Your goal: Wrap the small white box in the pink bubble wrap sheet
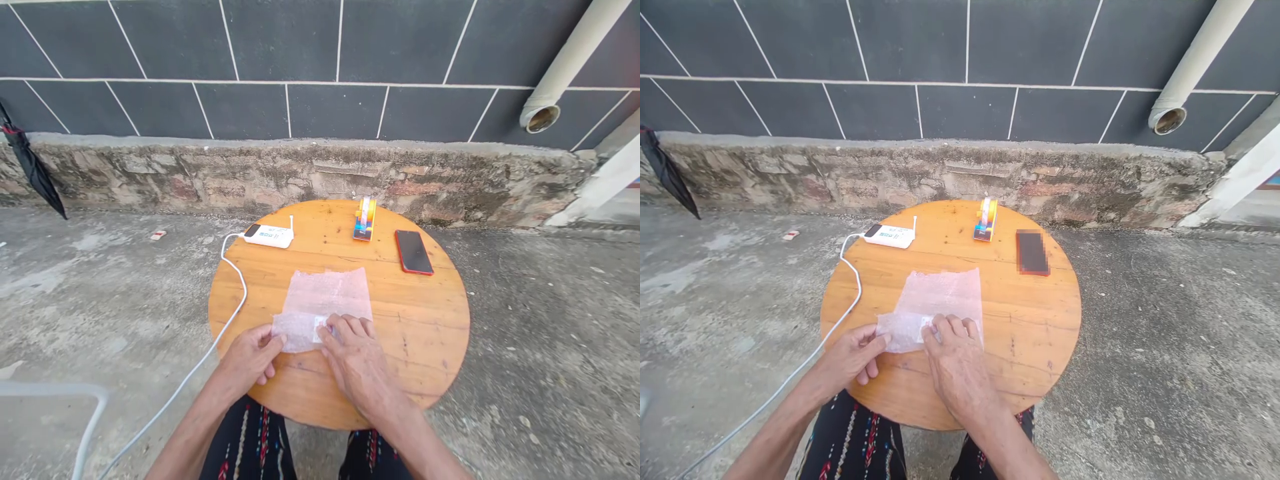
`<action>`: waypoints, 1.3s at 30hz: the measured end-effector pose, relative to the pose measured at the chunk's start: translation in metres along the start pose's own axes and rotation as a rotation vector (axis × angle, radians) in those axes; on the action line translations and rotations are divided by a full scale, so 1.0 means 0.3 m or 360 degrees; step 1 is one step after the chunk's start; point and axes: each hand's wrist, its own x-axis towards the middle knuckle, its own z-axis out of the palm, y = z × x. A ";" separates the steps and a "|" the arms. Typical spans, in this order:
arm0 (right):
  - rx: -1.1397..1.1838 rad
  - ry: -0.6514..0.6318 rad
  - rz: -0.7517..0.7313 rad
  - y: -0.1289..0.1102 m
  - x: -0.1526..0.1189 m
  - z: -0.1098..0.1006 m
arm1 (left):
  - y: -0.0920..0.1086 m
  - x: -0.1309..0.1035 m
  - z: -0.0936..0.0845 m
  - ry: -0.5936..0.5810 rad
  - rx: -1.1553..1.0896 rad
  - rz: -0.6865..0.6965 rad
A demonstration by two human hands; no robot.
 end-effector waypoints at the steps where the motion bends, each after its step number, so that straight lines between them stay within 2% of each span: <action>1: 0.0007 -0.0008 0.0002 0.000 0.000 0.001 | -0.001 -0.006 -0.002 -0.0046 -0.0028 -0.0021; 3: 0.0027 -0.0022 0.0008 0.001 -0.001 0.005 | -0.004 -0.015 -0.006 -0.0142 -0.0134 -0.0089; 5: 0.0046 -0.0022 0.0015 0.001 -0.001 0.008 | -0.007 -0.020 -0.006 -0.0158 -0.0260 -0.0140; 19: 0.0018 0.0013 0.0000 -0.004 0.007 0.011 | -0.006 0.057 0.077 0.0267 -0.0509 -0.0048; 26: -0.0006 -0.0032 0.0017 -0.024 0.013 0.008 | -0.008 0.080 0.079 0.0326 -0.0503 0.0042; 31: -0.0003 -0.0068 0.0037 -0.023 0.012 0.013 | 0.015 0.080 0.084 0.0359 -0.0507 0.0060; 35: 0.0022 -0.0051 0.0040 -0.020 0.011 0.019 | 0.041 0.059 0.080 0.0305 -0.0498 -0.0051; 39: 0.0035 -0.0045 0.0042 -0.017 0.012 0.024 | 0.054 0.055 0.081 0.0176 -0.0471 -0.0038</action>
